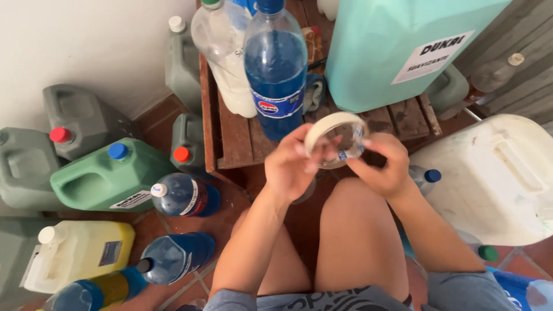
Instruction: Applying adhesive tape to plastic bottles and writing labels on them using a marker.
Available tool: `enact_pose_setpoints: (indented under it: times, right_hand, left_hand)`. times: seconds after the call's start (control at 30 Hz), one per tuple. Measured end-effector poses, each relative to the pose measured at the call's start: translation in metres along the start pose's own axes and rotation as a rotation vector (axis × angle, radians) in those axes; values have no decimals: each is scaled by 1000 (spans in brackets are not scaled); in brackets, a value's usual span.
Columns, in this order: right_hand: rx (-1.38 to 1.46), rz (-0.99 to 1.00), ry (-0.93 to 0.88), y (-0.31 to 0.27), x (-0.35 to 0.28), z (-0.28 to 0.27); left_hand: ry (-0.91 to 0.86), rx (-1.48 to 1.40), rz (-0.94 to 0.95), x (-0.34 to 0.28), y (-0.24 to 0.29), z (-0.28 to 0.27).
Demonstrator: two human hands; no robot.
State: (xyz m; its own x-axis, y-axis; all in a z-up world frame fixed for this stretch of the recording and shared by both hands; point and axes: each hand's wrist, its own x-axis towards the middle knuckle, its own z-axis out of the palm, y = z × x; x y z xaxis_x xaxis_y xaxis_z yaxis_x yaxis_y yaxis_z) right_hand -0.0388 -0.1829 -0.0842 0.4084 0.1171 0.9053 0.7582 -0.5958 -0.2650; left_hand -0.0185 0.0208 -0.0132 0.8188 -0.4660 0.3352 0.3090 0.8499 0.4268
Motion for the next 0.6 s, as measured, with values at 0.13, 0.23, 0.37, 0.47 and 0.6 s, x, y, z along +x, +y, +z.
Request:
enact_pose_setpoints:
  times: [0.13, 0.23, 0.37, 0.47, 0.6]
  right_hand:
    - [273, 40, 78, -41, 55, 9]
    - [533, 117, -31, -54, 83, 16]
    - [602, 152, -110, -63, 95, 21]
    - [517, 142, -89, -64, 98, 20]
    - [377, 101, -6, -68, 97, 19]
  left_hand:
    - [107, -334, -97, -3, 13, 3]
    - [89, -467, -118, -2, 8, -7]
    - [73, -559, -129, -5, 3, 1]
    - [89, -561, -132, -7, -6, -10]
    - [198, -101, -104, -9, -15, -31]
